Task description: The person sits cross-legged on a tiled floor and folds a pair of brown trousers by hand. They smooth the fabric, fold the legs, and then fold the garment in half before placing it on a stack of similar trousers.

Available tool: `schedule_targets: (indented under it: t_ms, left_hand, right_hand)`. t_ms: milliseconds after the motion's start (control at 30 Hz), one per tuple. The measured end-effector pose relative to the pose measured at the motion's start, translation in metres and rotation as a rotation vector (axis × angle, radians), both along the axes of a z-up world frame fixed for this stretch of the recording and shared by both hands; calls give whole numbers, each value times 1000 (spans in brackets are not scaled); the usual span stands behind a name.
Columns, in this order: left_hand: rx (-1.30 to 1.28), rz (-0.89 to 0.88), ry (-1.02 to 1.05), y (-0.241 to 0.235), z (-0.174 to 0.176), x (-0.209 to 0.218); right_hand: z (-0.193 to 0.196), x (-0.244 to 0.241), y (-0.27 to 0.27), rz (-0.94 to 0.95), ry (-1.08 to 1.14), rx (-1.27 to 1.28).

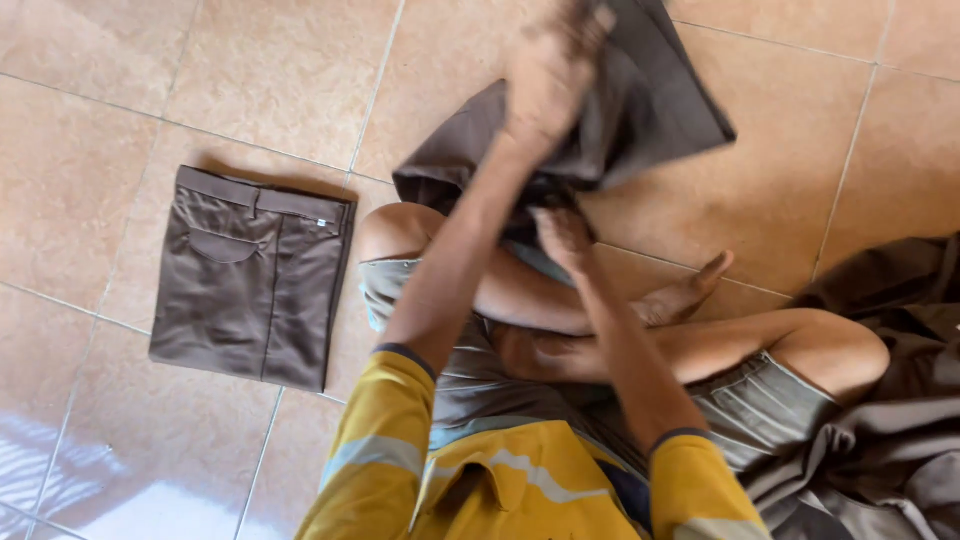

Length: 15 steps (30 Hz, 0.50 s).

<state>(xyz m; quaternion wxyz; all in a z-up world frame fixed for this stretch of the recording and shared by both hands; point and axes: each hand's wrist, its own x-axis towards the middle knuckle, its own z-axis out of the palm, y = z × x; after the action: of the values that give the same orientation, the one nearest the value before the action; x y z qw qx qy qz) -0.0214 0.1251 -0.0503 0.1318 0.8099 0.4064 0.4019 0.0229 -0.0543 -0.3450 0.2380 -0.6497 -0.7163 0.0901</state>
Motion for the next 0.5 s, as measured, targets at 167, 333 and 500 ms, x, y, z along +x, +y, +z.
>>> schedule_targets:
  t_ms: [167, 333, 500]
  left_hand:
    - [15, 129, -409, 60, 6, -136]
    - [-220, 276, -862, 65, -51, -218]
    - [-842, 626, -1054, 42, -132, -241]
  right_hand:
    - [105, 206, -74, -116, -500, -569]
    - [74, 394, -184, -875, -933, -261]
    - [123, 301, -163, -950, -954, -132]
